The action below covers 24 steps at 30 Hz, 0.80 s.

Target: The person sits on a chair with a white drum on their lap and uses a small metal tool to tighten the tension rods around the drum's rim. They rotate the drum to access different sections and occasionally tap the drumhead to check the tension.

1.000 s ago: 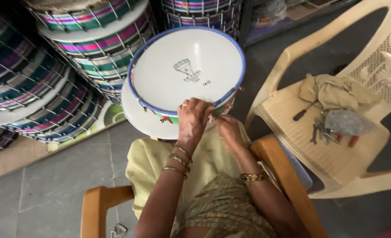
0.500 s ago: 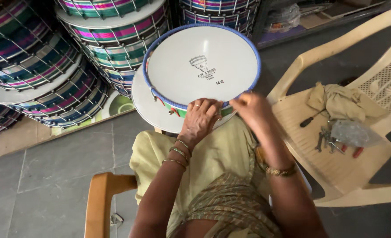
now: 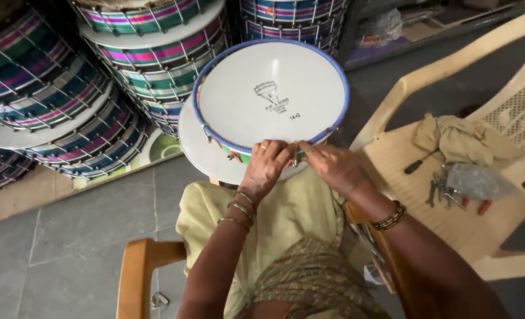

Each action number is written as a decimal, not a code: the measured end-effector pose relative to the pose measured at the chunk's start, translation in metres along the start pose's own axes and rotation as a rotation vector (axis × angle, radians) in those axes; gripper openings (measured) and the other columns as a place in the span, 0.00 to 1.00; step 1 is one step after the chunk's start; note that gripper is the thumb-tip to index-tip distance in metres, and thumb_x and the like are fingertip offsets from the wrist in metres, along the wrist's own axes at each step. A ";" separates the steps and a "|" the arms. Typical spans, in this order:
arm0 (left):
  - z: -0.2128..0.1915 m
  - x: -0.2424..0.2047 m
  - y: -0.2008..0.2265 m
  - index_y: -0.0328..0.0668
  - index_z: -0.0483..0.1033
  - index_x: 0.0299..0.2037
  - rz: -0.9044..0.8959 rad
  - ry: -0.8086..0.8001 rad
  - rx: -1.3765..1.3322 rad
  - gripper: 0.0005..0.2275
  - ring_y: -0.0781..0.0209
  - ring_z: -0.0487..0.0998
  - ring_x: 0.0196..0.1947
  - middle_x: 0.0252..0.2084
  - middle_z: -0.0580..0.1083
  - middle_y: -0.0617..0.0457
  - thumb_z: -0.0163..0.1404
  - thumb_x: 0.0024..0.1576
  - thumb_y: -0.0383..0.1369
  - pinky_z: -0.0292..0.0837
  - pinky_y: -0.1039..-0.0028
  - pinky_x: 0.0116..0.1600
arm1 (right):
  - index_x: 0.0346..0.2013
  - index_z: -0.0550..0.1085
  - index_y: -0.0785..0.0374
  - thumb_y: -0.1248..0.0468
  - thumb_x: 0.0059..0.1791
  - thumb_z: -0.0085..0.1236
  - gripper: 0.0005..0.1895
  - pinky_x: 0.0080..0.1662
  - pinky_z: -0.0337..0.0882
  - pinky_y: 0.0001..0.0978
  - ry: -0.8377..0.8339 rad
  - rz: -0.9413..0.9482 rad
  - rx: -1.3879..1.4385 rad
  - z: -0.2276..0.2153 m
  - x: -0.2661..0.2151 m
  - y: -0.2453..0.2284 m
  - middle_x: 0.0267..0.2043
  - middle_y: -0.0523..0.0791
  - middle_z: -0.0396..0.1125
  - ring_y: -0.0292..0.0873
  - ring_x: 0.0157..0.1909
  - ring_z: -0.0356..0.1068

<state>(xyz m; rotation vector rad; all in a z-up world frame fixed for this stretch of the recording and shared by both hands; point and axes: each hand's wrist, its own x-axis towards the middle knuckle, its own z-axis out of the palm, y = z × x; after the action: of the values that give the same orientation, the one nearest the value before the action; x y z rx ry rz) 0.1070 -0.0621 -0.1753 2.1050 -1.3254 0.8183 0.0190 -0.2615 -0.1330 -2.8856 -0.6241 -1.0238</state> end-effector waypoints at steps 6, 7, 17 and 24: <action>0.008 0.002 0.001 0.44 0.75 0.57 -0.054 0.065 -0.060 0.18 0.54 0.72 0.47 0.46 0.73 0.54 0.52 0.55 0.24 0.65 0.62 0.52 | 0.50 0.77 0.59 0.59 0.45 0.66 0.19 0.32 0.71 0.31 0.058 -0.029 -0.124 0.022 0.003 0.008 0.29 0.40 0.68 0.38 0.31 0.72; 0.009 0.001 0.001 0.44 0.75 0.56 -0.056 0.070 -0.059 0.18 0.54 0.72 0.46 0.46 0.73 0.54 0.52 0.55 0.24 0.65 0.62 0.52 | 0.48 0.77 0.59 0.59 0.45 0.66 0.18 0.31 0.71 0.32 0.048 -0.013 -0.109 0.025 0.001 0.009 0.29 0.40 0.68 0.39 0.31 0.72; -0.007 0.010 0.003 0.46 0.77 0.55 -0.079 0.052 -0.144 0.17 0.54 0.72 0.42 0.40 0.71 0.54 0.55 0.55 0.26 0.65 0.63 0.46 | 0.46 0.78 0.59 0.64 0.45 0.68 0.14 0.36 0.73 0.38 0.133 0.138 0.168 0.029 0.006 0.007 0.36 0.44 0.74 0.46 0.36 0.75; -0.005 0.018 0.008 0.46 0.82 0.44 -0.245 0.117 -0.255 0.08 0.50 0.74 0.38 0.36 0.73 0.51 0.61 0.56 0.33 0.67 0.61 0.44 | 0.48 0.78 0.59 0.67 0.48 0.65 0.14 0.39 0.75 0.37 0.140 0.162 0.220 0.026 0.009 0.007 0.38 0.44 0.74 0.46 0.39 0.76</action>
<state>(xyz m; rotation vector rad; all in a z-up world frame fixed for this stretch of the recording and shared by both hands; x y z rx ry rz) 0.1048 -0.0728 -0.1577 1.9378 -1.0265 0.6233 0.0433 -0.2606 -0.1476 -2.6004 -0.4539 -1.0505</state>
